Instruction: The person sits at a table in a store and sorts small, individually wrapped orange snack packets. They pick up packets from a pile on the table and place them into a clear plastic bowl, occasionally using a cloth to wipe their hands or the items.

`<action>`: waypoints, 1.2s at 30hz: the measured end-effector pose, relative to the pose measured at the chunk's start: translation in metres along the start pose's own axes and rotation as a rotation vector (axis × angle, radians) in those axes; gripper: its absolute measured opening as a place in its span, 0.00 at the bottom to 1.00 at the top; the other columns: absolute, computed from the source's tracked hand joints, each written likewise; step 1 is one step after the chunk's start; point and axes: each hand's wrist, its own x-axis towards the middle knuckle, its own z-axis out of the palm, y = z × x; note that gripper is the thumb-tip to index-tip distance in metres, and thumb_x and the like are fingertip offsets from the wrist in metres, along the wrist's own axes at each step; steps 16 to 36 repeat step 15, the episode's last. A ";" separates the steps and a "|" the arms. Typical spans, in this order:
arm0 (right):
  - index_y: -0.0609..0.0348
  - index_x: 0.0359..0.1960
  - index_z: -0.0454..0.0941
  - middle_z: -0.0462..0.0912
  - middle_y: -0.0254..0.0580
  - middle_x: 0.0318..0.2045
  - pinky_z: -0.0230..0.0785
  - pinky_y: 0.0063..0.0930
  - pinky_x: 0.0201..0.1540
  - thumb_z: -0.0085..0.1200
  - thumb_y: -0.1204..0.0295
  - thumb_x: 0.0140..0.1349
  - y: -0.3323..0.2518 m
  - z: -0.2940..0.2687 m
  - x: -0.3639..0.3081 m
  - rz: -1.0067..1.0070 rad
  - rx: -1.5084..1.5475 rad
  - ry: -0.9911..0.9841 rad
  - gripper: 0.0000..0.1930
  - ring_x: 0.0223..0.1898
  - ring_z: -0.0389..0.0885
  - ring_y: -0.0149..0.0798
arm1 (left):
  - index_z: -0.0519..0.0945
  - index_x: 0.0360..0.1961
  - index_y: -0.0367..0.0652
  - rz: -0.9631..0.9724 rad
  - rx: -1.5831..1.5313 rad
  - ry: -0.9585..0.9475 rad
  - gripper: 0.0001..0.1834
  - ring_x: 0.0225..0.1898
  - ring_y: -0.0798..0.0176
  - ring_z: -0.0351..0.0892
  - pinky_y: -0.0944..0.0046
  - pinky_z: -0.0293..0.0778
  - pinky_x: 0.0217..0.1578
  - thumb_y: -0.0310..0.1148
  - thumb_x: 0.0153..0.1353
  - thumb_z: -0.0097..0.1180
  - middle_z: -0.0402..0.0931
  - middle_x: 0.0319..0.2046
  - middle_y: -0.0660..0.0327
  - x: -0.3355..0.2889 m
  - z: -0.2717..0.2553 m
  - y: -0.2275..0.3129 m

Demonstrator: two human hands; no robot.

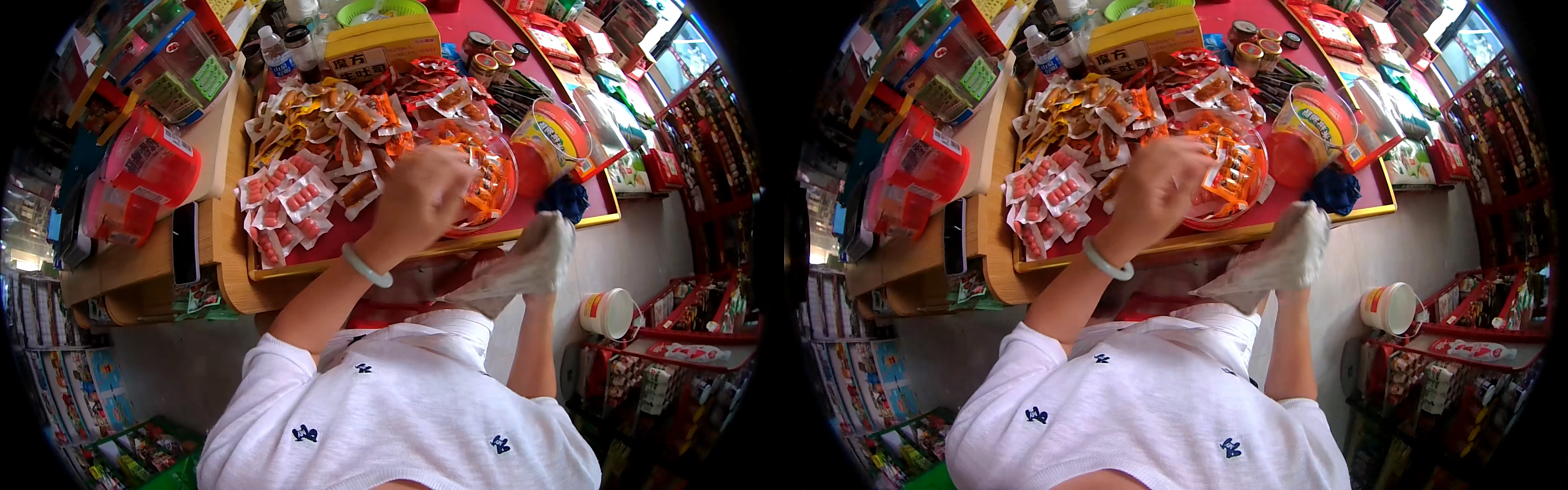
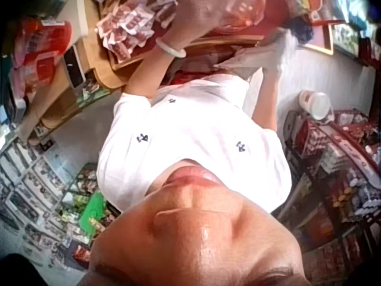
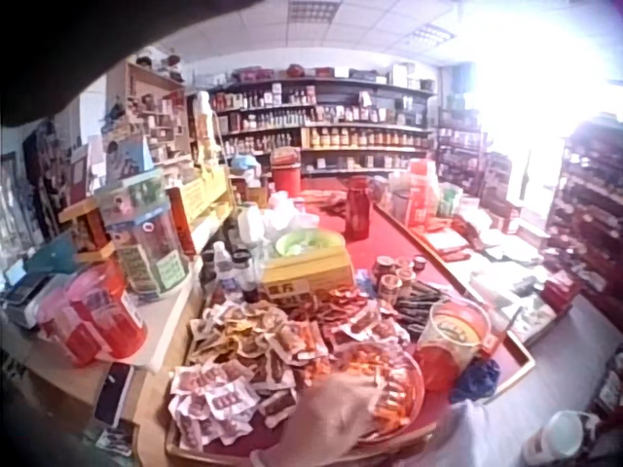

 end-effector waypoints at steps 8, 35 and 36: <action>0.61 0.46 0.69 0.75 0.34 0.35 0.70 0.23 0.38 0.53 0.79 0.60 -0.005 0.041 0.059 0.442 0.907 -0.414 0.13 0.35 0.74 0.28 | 0.79 0.28 0.40 -0.777 0.128 -0.442 0.20 0.32 0.42 0.79 0.47 0.73 0.35 0.47 0.59 0.45 0.79 0.28 0.47 -0.020 -0.023 -0.044; 0.60 0.55 0.68 0.77 0.35 0.43 0.69 0.19 0.41 0.54 0.79 0.61 0.005 0.044 0.051 0.552 1.199 -0.329 0.20 0.38 0.74 0.25 | 0.80 0.27 0.40 -0.833 0.096 -0.384 0.19 0.34 0.41 0.79 0.49 0.74 0.36 0.44 0.58 0.45 0.78 0.27 0.45 -0.006 -0.051 -0.017; 0.60 0.55 0.68 0.77 0.35 0.43 0.69 0.19 0.41 0.54 0.79 0.61 0.005 0.044 0.051 0.552 1.199 -0.329 0.20 0.38 0.74 0.25 | 0.80 0.27 0.40 -0.833 0.096 -0.384 0.19 0.34 0.41 0.79 0.49 0.74 0.36 0.44 0.58 0.45 0.78 0.27 0.45 -0.006 -0.051 -0.017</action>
